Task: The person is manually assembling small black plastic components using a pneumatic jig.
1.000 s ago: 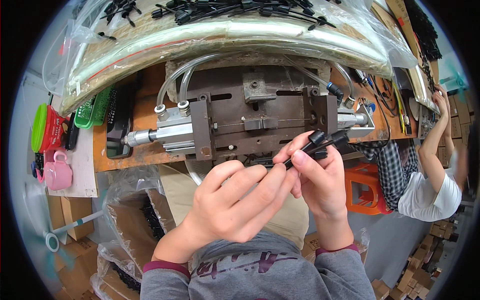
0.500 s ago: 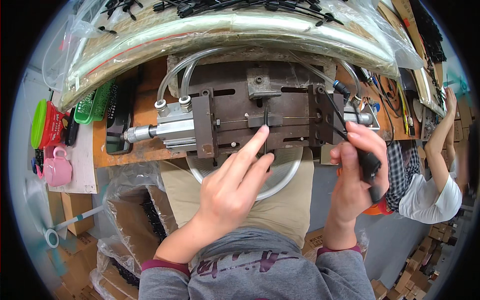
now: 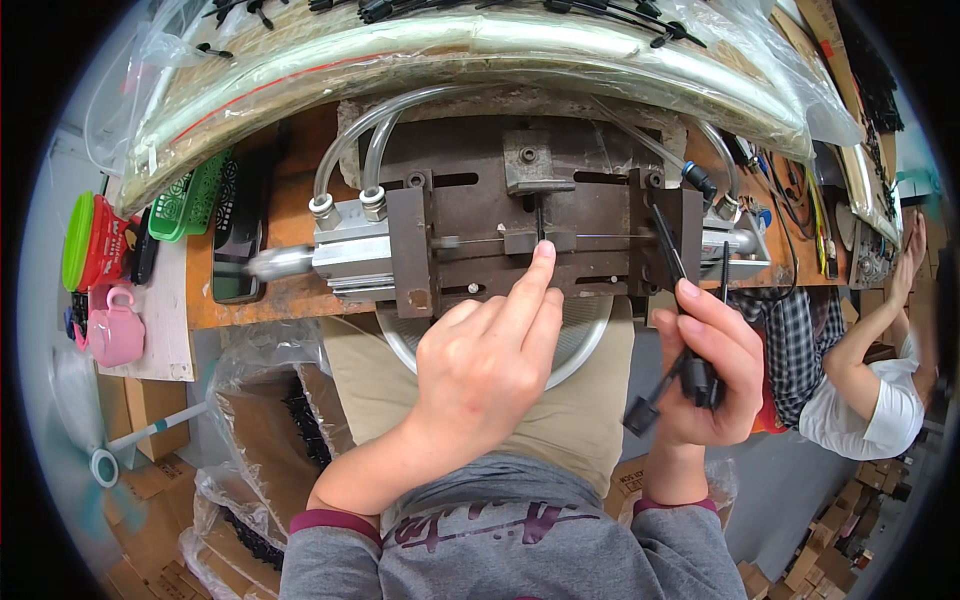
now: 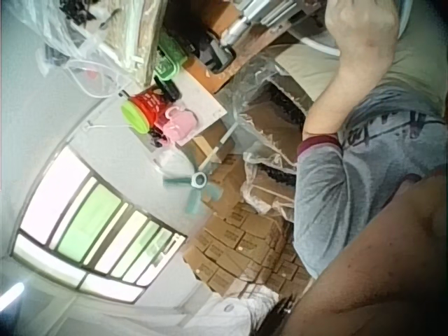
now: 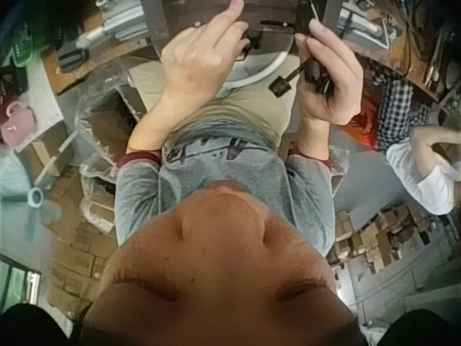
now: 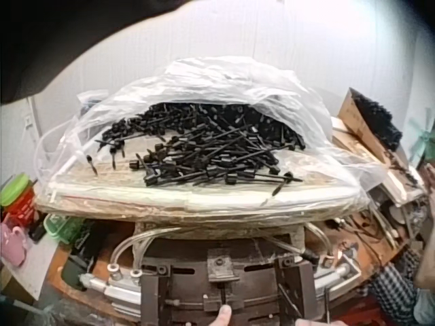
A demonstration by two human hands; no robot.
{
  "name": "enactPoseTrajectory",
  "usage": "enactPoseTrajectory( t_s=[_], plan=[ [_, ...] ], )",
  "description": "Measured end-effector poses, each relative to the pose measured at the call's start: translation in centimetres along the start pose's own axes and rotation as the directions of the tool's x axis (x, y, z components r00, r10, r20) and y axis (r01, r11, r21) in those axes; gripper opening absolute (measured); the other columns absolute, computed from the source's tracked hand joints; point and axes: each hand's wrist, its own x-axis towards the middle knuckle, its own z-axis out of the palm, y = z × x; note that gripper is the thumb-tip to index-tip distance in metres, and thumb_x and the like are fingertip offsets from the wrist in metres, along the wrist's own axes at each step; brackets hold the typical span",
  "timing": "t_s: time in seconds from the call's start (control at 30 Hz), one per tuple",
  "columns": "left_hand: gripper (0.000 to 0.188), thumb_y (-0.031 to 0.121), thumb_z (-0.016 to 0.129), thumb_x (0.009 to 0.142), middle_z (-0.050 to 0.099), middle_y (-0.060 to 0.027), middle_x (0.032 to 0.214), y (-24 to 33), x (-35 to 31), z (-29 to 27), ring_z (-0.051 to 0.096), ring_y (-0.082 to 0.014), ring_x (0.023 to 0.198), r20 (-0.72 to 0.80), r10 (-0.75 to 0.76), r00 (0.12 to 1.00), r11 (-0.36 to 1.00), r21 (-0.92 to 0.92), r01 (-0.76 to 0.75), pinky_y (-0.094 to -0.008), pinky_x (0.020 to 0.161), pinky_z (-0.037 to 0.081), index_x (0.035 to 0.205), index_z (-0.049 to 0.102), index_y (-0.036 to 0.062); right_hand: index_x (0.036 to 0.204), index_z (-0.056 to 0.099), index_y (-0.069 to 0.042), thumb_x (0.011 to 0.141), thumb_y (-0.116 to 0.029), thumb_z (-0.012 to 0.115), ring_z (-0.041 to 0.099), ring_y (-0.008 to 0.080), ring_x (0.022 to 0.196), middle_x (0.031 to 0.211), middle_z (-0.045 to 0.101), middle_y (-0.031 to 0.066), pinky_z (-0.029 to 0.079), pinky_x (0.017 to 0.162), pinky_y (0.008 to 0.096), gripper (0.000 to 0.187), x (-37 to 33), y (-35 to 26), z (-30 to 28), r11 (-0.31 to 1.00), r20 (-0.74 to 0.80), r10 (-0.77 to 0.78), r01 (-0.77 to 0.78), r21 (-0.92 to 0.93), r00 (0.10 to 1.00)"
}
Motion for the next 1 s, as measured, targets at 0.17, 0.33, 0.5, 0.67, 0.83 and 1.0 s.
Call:
enactPoseTrajectory(
  t_s=[0.17,0.33,0.5,0.67,0.83,1.0],
  plan=[
    [0.030,0.007,0.081,0.066,0.068,-0.0122,0.105,-0.1,0.4,-1.9,0.064,-0.0148,0.067,0.080,-0.172,0.982,0.819,-0.543,0.188,-0.0266,0.057,0.050,0.092,0.067,0.0001,0.099,0.064,0.002,0.070,0.007,0.074,0.065,0.0224,0.070,0.101,0.067,0.0186,0.049,0.055,0.0271,0.031,-0.1,0.1,0.2,0.989,0.060,-0.089,0.095,-0.111,0.994],
    [0.042,0.006,0.086,0.062,0.068,-0.0117,0.094,0.9,0.5,-3.0,0.066,-0.0152,0.073,0.102,-0.196,0.975,0.571,-0.797,0.198,-0.0252,0.062,0.053,0.098,0.067,-0.0026,0.093,0.068,0.008,0.067,0.004,0.069,0.063,0.0215,0.066,0.101,0.067,0.0205,0.050,0.054,0.0250,0.026,-0.2,-0.7,1.1,0.963,0.210,-0.232,0.255,-0.089,0.950],
    [0.039,0.006,0.085,0.060,0.068,-0.0116,0.095,0.1,-0.3,-3.5,0.065,-0.0182,0.078,-0.013,-0.141,0.990,0.801,-0.589,0.106,-0.0281,0.066,0.054,0.095,0.069,0.0009,0.095,0.069,0.007,0.068,0.009,0.068,0.065,0.0227,0.072,0.101,0.067,0.0190,0.053,0.058,0.0270,0.027,0.4,0.2,1.4,0.930,0.142,-0.286,0.310,-0.199,0.948],
    [0.029,0.005,0.078,0.063,0.066,-0.0117,0.108,-0.3,-0.5,-1.8,0.064,-0.0221,0.079,-0.050,-0.059,0.997,0.963,-0.264,0.044,-0.0317,0.069,0.053,0.091,0.069,0.0023,0.098,0.068,0.006,0.067,0.016,0.064,0.064,0.0240,0.072,0.104,0.066,0.0191,0.051,0.057,0.0284,0.034,0.1,1.1,0.3,0.946,0.044,-0.180,0.185,-0.267,0.983],
    [0.027,0.010,0.076,0.067,0.064,-0.0137,0.116,-0.6,-0.4,-0.2,0.065,-0.0201,0.072,-0.001,0.045,0.999,0.996,-0.072,-0.045,-0.0297,0.066,0.052,0.091,0.067,0.0011,0.101,0.067,0.006,0.064,0.018,0.063,0.065,0.0246,0.075,0.104,0.066,0.0196,0.051,0.059,0.0289,0.039,-0.1,0.5,0.4,0.967,0.058,-0.142,0.151,-0.208,0.988],
    [0.027,0.011,0.076,0.066,0.065,-0.0134,0.116,-0.5,0.1,-0.4,0.063,-0.0187,0.067,0.027,0.029,0.999,0.998,-0.064,-0.027,-0.0277,0.061,0.050,0.090,0.067,0.0019,0.099,0.068,0.005,0.065,0.017,0.063,0.064,0.0236,0.073,0.103,0.067,0.0195,0.050,0.058,0.0282,0.037,0.0,0.6,0.6,0.966,0.042,-0.129,0.136,-0.219,0.991]
  ],
)
